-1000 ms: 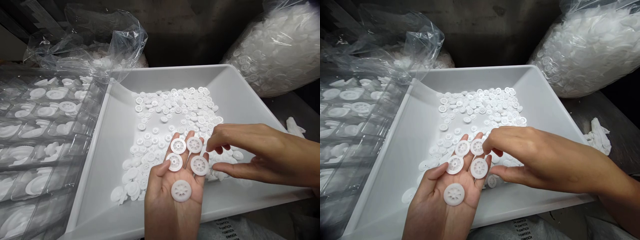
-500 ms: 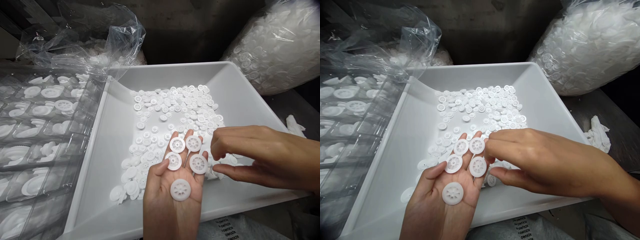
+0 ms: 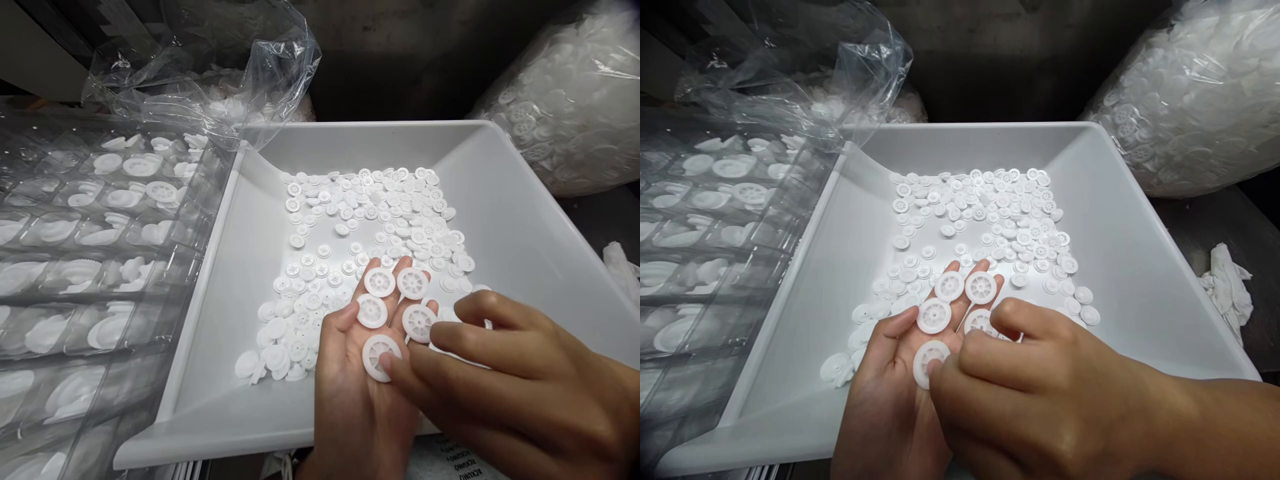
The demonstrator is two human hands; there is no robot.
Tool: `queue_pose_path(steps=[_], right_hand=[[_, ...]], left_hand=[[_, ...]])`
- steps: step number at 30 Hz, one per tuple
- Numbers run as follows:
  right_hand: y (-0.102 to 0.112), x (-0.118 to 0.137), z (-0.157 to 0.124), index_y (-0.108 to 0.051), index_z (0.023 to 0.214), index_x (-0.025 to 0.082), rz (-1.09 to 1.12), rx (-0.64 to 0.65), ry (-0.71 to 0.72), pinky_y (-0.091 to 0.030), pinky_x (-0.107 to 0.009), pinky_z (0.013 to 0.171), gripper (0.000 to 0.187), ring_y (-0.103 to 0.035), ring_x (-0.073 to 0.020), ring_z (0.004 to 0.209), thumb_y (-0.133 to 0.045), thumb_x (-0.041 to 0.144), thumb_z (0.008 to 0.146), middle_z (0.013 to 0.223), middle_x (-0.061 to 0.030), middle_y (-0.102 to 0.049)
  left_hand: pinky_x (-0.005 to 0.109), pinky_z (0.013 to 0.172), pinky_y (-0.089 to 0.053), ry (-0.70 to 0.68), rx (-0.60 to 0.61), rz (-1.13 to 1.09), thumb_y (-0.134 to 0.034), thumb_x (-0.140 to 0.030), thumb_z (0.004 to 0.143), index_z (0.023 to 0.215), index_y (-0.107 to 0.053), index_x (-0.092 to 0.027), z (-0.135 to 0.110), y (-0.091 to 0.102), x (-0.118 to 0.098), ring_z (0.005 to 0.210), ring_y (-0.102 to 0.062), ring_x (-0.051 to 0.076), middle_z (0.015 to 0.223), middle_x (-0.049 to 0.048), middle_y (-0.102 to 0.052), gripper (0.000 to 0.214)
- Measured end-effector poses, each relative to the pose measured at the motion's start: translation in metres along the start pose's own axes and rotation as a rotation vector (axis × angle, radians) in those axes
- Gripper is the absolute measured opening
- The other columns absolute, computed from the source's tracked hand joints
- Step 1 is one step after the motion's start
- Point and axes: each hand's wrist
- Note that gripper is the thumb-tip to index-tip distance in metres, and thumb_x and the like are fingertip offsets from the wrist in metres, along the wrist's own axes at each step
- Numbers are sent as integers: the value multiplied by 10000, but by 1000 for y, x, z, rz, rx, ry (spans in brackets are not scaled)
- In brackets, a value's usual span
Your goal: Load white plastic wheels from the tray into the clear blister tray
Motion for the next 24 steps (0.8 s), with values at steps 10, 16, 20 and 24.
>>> queue_pose_path(steps=[10, 16, 20, 24], right_hand=[[1, 4, -1, -646, 799, 232, -197, -66, 50, -470, -424, 664, 428, -635, -195, 829, -338, 81, 1056, 941, -21, -730], [-2, 5, -8, -700, 941, 215, -255, -99, 66, -465, -389, 707, 323, -589, -173, 939, -413, 120, 1056, 1029, -9, -684], [-2, 5, -11, -692, 863, 224, -239, -75, 67, -439, -385, 726, 277, -584, -163, 955, -486, 112, 1011, 1076, -10, -659], [-3, 6, -13, -723, 868, 229, -204, -62, 85, -420, -375, 676, 200, -581, -169, 912, -599, 75, 895, 1108, -7, -665]], left_hand=[[449, 1199, -380, -12, 28, -22, -447, -338, 916, 1325, -621, -115, -3, 5, 2, 1079, -743, 284, 1023, 95, -792, 497], [443, 1187, -401, -2, 84, -52, -407, -345, 913, 1366, -603, -95, -2, 8, -1, 1209, -693, 301, 1179, 133, -777, 553], [434, 1186, -402, 9, 81, -46, -456, -373, 909, 1414, -565, -147, -1, 9, 0, 1231, -683, 287, 1163, 95, -783, 563], [445, 1189, -394, 11, 96, -89, -515, -341, 894, 1501, -457, -164, -5, 12, 0, 1265, -662, 281, 1227, 110, -763, 636]])
Point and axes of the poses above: each hand's wrist, its own z-axis towards the middle knuckle, its own y-axis out of the back of the hand, x = y × z
